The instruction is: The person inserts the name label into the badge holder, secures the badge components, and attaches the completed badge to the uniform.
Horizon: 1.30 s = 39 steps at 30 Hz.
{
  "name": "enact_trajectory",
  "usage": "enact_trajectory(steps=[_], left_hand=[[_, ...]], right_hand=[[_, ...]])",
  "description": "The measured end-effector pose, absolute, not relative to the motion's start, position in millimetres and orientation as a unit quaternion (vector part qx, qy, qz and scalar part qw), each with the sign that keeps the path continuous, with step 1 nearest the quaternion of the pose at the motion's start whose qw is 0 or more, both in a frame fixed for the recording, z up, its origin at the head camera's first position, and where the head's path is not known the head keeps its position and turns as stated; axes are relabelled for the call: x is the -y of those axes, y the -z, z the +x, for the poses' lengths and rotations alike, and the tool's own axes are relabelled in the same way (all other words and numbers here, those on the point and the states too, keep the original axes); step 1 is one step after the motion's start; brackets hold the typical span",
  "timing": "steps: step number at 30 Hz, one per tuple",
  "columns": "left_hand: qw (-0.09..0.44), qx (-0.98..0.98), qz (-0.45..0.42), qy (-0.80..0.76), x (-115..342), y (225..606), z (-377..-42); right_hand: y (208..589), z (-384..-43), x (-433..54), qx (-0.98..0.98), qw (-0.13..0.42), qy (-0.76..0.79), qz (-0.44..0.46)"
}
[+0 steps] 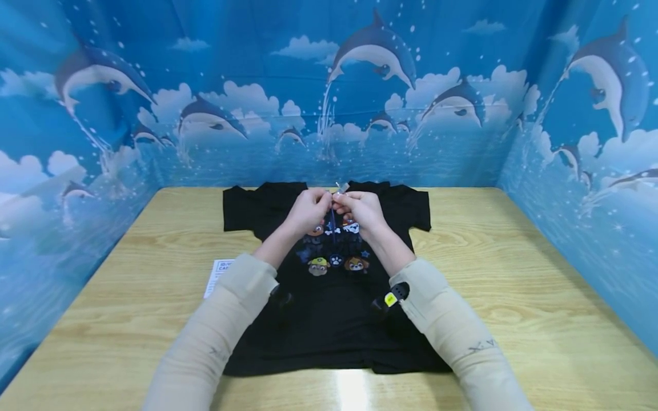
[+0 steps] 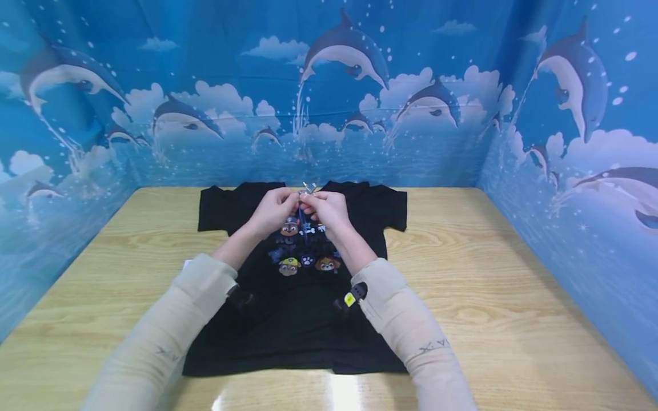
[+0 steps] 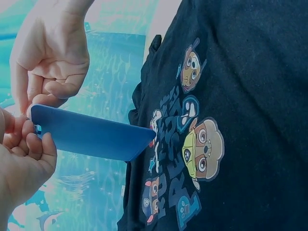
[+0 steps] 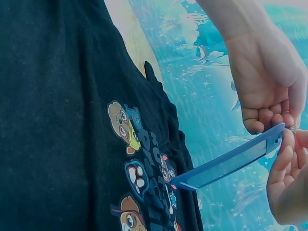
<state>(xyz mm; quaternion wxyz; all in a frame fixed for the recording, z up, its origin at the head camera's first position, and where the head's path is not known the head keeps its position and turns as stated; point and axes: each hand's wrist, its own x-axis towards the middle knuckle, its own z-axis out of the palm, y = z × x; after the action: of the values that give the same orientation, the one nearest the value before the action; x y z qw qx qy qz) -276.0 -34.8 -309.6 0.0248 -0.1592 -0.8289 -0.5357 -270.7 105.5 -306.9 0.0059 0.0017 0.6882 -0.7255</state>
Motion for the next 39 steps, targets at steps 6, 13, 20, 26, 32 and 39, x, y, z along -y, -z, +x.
enact_trajectory(steps=[6,13,20,26,32,39], left_hand=[[0.03,0.82,-0.164,0.547,34.1,311.4,-275.8],[0.037,0.802,-0.176,0.57,35.1,310.6,-275.8],[0.037,0.793,-0.171,0.584,33.8,310.6,-276.2],[0.029,0.777,-0.163,0.608,32.5,310.3,-275.3],[0.032,0.795,-0.154,0.586,30.7,311.4,-275.6],[0.051,0.873,-0.17,0.455,29.9,311.5,-272.1]], right_hand=[[307.7,-270.1,-106.3,-0.678,0.018,0.735,0.006],[305.5,-272.0,-107.7,-0.657,0.041,0.753,0.009],[305.4,-273.5,-107.9,-0.641,0.05,0.766,0.011],[304.3,-272.0,-107.4,-0.621,0.055,0.781,0.015],[304.3,-271.4,-107.7,-0.644,0.042,0.763,0.015],[305.1,-272.7,-109.8,-0.728,0.037,0.685,0.008]])
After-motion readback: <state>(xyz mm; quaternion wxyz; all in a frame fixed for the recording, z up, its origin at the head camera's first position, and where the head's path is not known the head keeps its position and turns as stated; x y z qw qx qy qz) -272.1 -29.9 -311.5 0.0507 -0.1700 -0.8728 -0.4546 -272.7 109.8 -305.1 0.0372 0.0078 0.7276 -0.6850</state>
